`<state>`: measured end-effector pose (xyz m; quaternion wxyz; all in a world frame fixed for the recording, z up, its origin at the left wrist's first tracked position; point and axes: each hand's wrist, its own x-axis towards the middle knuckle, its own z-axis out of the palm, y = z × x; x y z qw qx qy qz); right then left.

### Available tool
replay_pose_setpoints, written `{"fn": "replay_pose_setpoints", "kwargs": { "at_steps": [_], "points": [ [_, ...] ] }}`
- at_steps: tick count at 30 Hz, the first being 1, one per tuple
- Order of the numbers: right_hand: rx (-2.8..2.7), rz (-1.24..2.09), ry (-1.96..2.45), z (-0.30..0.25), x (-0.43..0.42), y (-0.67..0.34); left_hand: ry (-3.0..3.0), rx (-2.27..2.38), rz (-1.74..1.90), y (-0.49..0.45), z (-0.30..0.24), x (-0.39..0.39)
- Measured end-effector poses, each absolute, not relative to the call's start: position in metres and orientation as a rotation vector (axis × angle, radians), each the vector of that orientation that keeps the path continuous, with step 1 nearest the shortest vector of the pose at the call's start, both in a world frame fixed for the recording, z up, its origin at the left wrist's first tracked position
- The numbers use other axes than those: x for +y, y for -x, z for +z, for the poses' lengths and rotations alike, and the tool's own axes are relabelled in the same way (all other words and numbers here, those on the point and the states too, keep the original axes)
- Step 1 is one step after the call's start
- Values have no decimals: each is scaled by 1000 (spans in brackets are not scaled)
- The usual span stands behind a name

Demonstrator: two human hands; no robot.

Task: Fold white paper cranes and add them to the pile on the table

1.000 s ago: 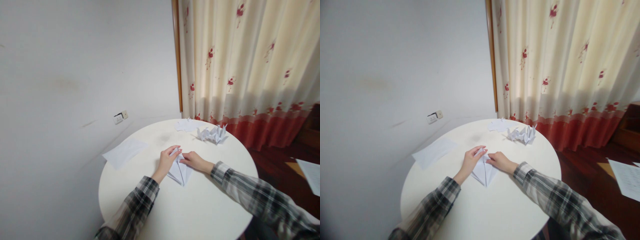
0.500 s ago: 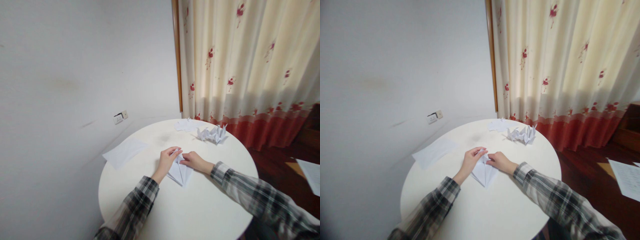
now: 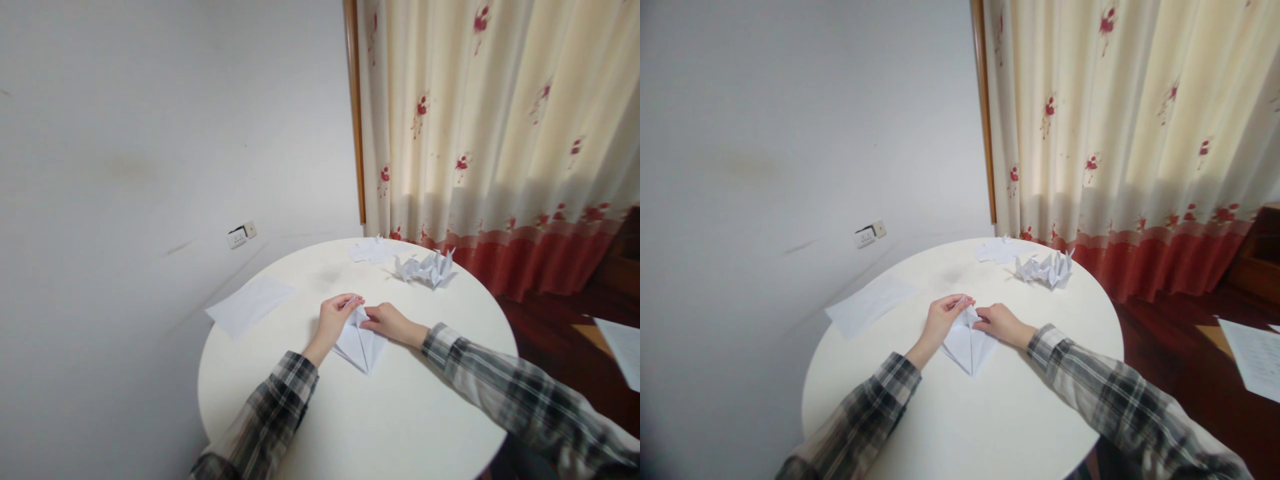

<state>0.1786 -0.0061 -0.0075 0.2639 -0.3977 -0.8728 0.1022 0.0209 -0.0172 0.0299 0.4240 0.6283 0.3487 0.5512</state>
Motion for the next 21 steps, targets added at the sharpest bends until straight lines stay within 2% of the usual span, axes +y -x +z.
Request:
{"fn": "replay_pose_setpoints", "kwargs": {
  "at_steps": [21],
  "points": [
    [-2350,298,1056,-10,-5,-179,-1598,877,1322,-20,30,-15]
  ]
}}
